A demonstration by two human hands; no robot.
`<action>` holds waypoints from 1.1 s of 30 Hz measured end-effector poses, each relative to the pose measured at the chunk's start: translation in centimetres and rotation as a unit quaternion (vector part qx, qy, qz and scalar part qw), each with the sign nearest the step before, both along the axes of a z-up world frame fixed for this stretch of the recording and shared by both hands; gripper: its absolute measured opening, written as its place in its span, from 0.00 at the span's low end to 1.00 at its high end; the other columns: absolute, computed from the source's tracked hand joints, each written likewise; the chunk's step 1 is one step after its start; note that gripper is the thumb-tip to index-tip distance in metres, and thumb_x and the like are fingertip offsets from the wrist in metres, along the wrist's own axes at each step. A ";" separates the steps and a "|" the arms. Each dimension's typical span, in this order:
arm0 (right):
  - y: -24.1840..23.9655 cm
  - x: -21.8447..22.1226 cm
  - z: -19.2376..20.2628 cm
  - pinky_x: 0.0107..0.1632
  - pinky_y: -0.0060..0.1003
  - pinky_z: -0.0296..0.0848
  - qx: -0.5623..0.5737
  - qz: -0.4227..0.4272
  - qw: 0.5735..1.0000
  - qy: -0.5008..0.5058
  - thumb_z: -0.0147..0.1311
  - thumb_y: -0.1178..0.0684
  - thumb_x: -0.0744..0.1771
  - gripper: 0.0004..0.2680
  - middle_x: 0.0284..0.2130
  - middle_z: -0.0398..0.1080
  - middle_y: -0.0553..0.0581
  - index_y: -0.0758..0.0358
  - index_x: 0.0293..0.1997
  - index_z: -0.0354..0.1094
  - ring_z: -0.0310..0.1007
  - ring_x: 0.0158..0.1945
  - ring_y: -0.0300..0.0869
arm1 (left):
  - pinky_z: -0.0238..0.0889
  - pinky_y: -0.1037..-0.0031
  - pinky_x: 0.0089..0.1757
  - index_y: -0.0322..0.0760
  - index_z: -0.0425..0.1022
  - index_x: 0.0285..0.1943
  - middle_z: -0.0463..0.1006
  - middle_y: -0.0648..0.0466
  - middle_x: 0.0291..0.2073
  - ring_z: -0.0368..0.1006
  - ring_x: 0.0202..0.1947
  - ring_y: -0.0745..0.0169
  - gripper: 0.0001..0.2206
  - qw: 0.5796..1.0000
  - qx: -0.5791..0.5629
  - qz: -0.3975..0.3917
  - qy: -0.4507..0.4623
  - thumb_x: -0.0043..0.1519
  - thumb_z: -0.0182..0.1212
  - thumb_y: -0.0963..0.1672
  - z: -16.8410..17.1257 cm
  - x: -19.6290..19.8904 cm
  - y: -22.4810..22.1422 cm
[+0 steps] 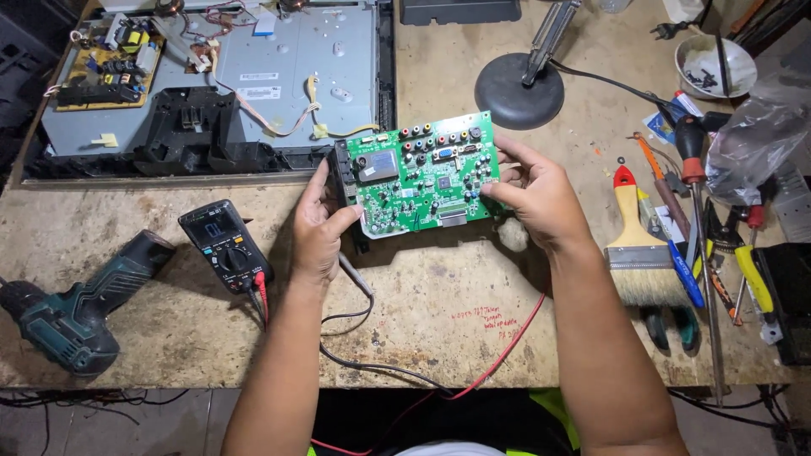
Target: A person is diagnosing a television circuit board using a magnifying glass and a digital multimeter on a repair bench.
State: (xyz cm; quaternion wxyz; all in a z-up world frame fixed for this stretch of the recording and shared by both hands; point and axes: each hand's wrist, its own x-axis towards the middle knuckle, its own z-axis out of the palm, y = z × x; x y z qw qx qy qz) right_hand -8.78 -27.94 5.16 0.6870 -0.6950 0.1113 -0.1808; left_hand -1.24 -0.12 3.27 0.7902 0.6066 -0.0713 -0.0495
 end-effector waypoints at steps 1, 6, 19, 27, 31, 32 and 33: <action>0.3 -0.1 0.3 0.36 0.22 0.78 0.000 0.000 1.000 0.000 0.68 0.66 0.58 0.27 0.44 0.73 0.57 0.69 0.65 0.65 0.73 0.36 0.32 | 0.76 0.83 0.40 0.38 0.57 0.78 0.69 0.52 0.42 0.69 0.37 0.69 0.43 1.000 0.000 0.000 0.000 0.50 0.70 0.34 0.3 -0.1 0.1; 0.9 -0.1 0.0 0.43 0.25 0.79 -0.030 0.004 0.999 0.025 0.67 0.67 0.57 0.28 0.45 0.71 0.58 0.72 0.66 0.64 0.70 0.39 0.33 | 0.76 0.82 0.42 0.40 0.58 0.78 0.71 0.51 0.44 0.69 0.39 0.68 0.42 1.000 -0.020 0.005 0.000 0.50 0.68 0.33 0.5 -0.1 0.2; -0.2 0.0 -0.9 0.40 0.25 0.80 0.004 0.024 0.999 0.035 0.62 0.70 0.58 0.28 0.47 0.69 0.57 0.71 0.67 0.62 0.70 0.39 0.33 | 0.75 0.82 0.44 0.41 0.58 0.78 0.74 0.50 0.45 0.70 0.40 0.68 0.43 1.000 -0.028 0.007 0.008 0.50 0.69 0.33 0.6 -0.5 0.2; -0.3 0.1 -1.1 0.40 0.22 0.80 0.006 0.025 1.000 0.017 0.62 0.71 0.59 0.29 0.47 0.69 0.57 0.71 0.68 0.61 0.71 0.40 0.32 | 0.75 0.81 0.47 0.42 0.59 0.78 0.76 0.50 0.46 0.72 0.41 0.67 0.42 1.000 -0.021 0.007 -0.004 0.50 0.68 0.34 1.1 -0.6 0.2; 0.3 -0.3 -0.1 0.39 0.21 0.79 -0.002 0.021 1.000 0.010 0.62 0.70 0.59 0.28 0.46 0.69 0.56 0.71 0.68 0.61 0.71 0.40 0.31 | 0.74 0.79 0.47 0.43 0.58 0.78 0.77 0.49 0.47 0.71 0.42 0.68 0.42 1.000 -0.030 -0.002 -0.008 0.51 0.67 0.33 0.6 0.1 0.7; 0.5 -0.3 0.2 0.39 0.21 0.79 -0.008 0.016 1.000 0.004 0.64 0.69 0.59 0.29 0.46 0.69 0.56 0.71 0.68 0.61 0.70 0.40 0.31 | 0.74 0.79 0.47 0.43 0.58 0.79 0.77 0.49 0.47 0.71 0.42 0.67 0.42 0.999 -0.032 -0.005 -0.011 0.51 0.67 0.33 0.5 0.3 0.8; 0.8 -0.3 0.5 0.40 0.21 0.78 -0.015 0.011 1.000 -0.002 0.65 0.68 0.58 0.29 0.45 0.69 0.57 0.70 0.68 0.61 0.69 0.39 0.31 | 0.74 0.79 0.46 0.44 0.58 0.79 0.77 0.49 0.47 0.71 0.42 0.67 0.42 0.999 -0.034 -0.008 -0.014 0.51 0.67 0.33 0.4 0.5 0.8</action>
